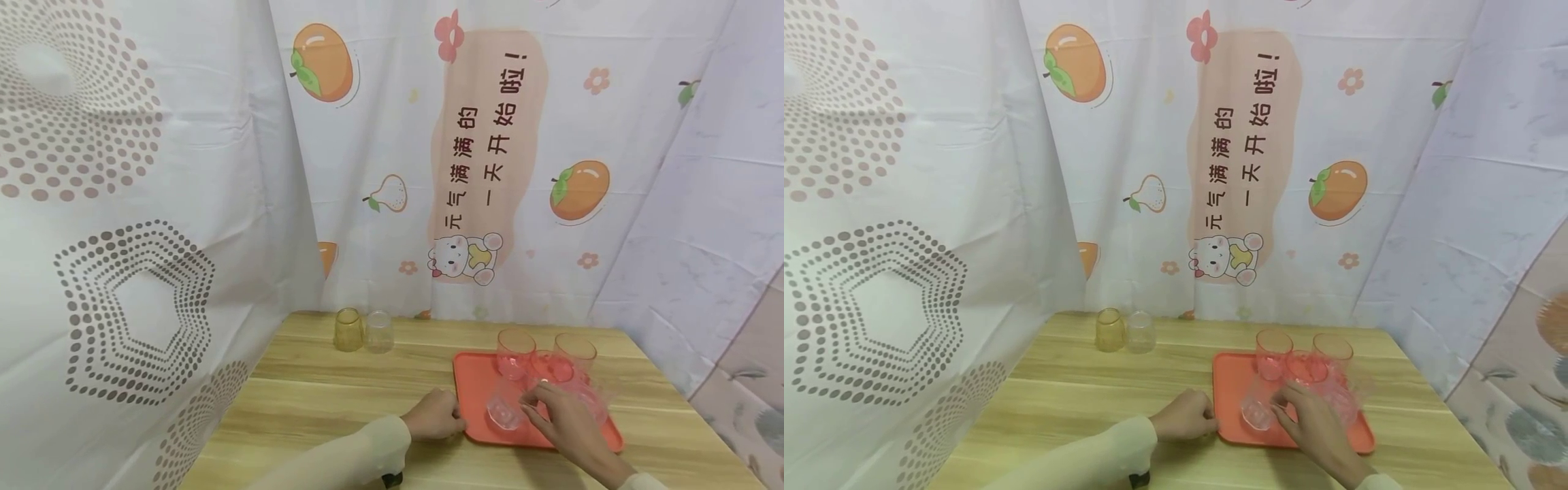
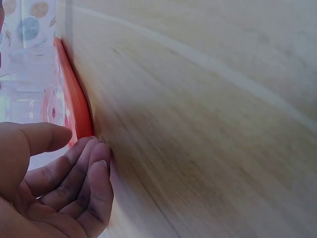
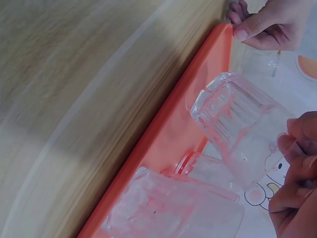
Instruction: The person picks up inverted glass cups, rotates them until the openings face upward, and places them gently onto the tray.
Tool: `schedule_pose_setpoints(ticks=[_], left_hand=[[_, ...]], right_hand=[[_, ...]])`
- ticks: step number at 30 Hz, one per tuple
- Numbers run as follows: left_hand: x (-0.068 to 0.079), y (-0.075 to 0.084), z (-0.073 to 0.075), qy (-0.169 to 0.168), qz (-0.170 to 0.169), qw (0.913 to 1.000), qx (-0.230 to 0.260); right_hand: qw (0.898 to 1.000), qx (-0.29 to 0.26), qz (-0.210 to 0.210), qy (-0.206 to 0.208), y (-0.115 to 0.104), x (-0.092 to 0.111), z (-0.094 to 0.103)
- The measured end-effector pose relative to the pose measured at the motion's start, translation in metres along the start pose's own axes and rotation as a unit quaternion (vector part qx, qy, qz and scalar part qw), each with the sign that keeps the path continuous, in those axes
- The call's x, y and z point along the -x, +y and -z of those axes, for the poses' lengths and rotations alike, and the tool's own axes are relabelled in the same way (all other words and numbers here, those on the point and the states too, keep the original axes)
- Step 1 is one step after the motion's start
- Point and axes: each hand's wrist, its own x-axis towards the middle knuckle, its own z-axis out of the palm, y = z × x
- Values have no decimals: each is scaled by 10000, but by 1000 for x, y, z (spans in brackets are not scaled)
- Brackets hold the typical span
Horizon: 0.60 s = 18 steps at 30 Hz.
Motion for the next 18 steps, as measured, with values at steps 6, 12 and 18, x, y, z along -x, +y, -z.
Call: schedule_pose_setpoints(ticks=[6, 12, 18], left_hand=[[-4, -4, -3, 65, 24, 9998, -161], [-6, -5, -3, 54, 80, 9997, -204], [-8, -5, -4, 44, 90, 9998, -199]], right_hand=[[9998, 154, 83, 44, 4, 5, 2], [9989, 319, 287, 176, 8, 8, 2], [9980, 333, 459, 267, 12, 10, 4]])
